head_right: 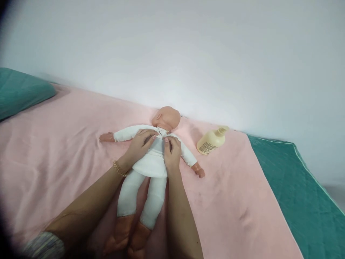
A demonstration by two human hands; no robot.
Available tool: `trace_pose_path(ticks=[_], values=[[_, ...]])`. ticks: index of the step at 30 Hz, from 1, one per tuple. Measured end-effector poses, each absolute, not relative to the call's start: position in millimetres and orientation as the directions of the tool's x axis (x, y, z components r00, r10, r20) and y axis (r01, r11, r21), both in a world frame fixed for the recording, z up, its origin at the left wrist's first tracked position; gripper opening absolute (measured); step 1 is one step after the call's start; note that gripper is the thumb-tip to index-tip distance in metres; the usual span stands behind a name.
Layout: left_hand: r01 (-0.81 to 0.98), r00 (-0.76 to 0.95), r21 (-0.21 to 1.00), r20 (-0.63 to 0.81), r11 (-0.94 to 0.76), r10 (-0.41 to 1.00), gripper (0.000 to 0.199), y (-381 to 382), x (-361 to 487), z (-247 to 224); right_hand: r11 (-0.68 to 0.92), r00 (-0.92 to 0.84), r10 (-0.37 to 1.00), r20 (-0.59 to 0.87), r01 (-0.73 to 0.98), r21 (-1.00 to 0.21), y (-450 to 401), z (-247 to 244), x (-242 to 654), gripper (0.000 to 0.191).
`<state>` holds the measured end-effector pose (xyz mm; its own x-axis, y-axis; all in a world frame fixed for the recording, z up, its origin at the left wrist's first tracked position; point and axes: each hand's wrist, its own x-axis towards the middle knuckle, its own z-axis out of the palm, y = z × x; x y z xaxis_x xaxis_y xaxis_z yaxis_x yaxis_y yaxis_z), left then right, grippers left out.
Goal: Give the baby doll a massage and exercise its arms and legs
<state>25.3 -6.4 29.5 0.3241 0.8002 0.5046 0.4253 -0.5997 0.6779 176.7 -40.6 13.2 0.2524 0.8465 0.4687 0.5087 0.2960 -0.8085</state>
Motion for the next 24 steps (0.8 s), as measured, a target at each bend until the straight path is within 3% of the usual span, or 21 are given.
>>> trace_pose_path(ticks=[4, 15, 24], values=[[0.46, 0.349, 0.649, 0.496, -0.606, 0.795, 0.024, -4.8, 25.7, 26.0, 0.333, 0.212, 0.85, 0.483, 0.495, -0.803, -39.7, 13.1, 176.8, 0.029], [0.57, 0.424, 0.585, 0.392, -0.577, 0.816, 0.029, -1.7, 26.5, 22.8, 0.241, 0.174, 0.897, 0.407, 0.578, -0.78, -32.4, 9.5, 177.6, 0.039], [0.569, 0.372, 0.598, 0.425, -0.564, 0.825, 0.036, -4.3, 27.8, 22.7, 0.289, 0.183, 0.87, 0.458, 0.563, -0.774, -37.7, 9.6, 177.5, 0.034]])
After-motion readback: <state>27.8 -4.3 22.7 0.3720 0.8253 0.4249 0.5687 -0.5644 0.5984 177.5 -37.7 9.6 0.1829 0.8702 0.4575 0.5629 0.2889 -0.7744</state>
